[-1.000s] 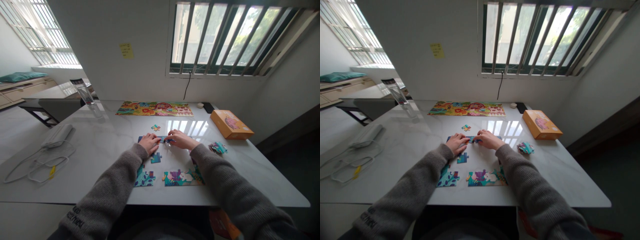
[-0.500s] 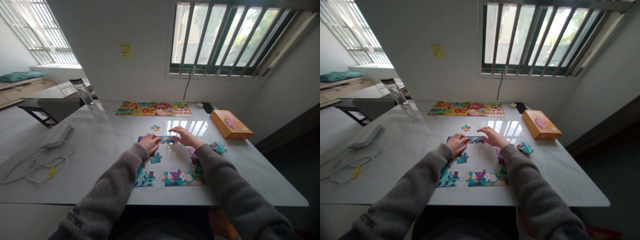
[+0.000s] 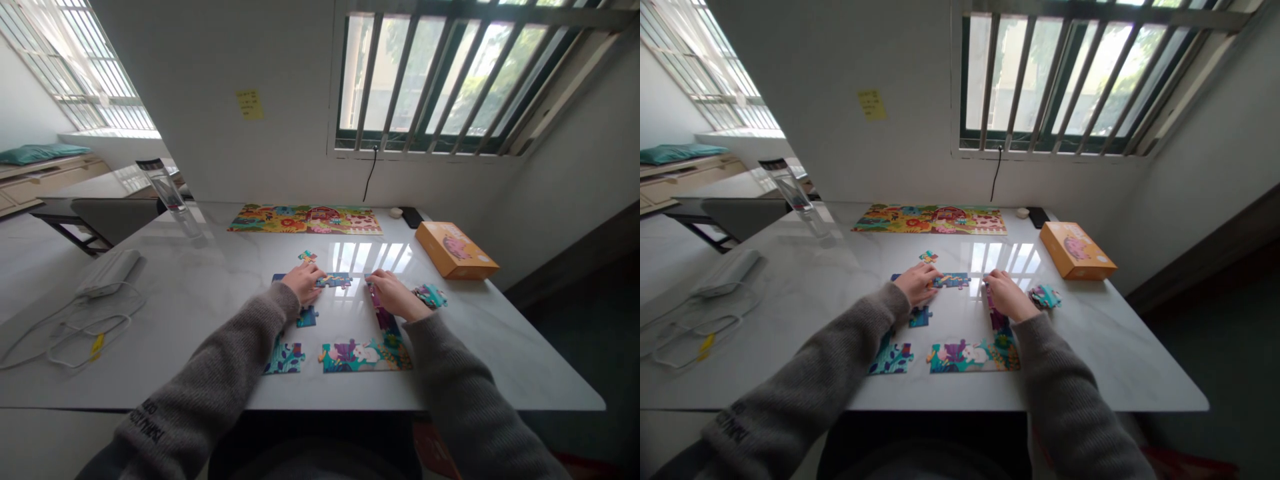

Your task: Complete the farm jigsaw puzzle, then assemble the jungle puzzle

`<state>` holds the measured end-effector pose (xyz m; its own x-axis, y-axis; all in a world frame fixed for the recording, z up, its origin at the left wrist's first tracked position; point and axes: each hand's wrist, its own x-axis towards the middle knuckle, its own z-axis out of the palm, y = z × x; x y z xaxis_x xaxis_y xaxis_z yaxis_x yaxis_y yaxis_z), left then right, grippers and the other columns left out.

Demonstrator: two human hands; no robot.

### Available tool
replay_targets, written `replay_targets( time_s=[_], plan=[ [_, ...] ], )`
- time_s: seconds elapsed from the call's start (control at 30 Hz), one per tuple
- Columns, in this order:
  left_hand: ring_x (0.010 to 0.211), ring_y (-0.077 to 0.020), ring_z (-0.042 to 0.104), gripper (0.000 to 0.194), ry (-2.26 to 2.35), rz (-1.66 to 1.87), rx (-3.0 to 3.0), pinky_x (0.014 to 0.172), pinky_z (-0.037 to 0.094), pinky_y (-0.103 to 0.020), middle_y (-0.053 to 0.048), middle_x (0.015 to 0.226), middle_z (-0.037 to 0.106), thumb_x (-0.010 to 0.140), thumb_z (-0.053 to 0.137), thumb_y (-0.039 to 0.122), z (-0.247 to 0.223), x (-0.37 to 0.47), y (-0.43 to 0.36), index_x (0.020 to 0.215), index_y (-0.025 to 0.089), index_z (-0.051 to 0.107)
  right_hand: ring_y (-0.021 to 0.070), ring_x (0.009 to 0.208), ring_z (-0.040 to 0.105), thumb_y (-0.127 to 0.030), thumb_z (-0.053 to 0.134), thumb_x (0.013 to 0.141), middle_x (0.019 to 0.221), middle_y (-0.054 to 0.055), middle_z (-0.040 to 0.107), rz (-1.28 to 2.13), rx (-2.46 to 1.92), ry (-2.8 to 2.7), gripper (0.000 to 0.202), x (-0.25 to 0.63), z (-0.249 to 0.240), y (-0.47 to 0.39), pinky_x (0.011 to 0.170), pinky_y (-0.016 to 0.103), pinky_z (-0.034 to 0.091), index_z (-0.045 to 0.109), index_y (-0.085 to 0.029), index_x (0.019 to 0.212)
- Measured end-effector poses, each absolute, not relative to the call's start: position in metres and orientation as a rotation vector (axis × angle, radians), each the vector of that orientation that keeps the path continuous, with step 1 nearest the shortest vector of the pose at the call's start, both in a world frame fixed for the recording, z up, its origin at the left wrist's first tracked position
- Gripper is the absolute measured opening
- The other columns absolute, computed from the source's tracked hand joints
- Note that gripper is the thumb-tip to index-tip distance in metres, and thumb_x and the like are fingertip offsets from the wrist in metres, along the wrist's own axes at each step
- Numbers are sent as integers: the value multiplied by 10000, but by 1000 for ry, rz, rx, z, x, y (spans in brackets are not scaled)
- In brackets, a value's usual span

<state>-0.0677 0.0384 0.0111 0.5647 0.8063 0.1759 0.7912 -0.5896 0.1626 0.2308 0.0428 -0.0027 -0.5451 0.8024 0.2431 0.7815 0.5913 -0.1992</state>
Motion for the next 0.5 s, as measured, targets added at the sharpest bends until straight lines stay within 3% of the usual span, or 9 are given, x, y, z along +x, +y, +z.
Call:
replay_targets(
  time_s=[0.13,0.33,0.5],
  plan=[
    [1116,-296,545,372,1348,169,2792,1041,427,-423,-125,1156,620,811,687,249,22,-48,56,1172,170,651,238,942,577,-15,455,880,1057,135,657,62,-1355,-2519,355,234,-4,41,896,331,444,713,-113,1104],
    [1042,-294,604,432,1369,-81,2747,940,458,-391,-95,1095,664,732,749,302,25,-30,81,1147,221,657,235,955,586,-77,451,931,1052,138,673,85,-1380,-2518,316,235,-9,43,905,331,450,726,-122,1081],
    [1041,-277,621,432,1350,-71,2763,919,466,-374,-72,1109,671,744,696,254,21,-26,87,1172,253,641,225,974,596,-96,454,945,1053,121,683,64,-1370,-2497,305,235,-11,44,917,324,460,726,-137,1077]
  ],
)
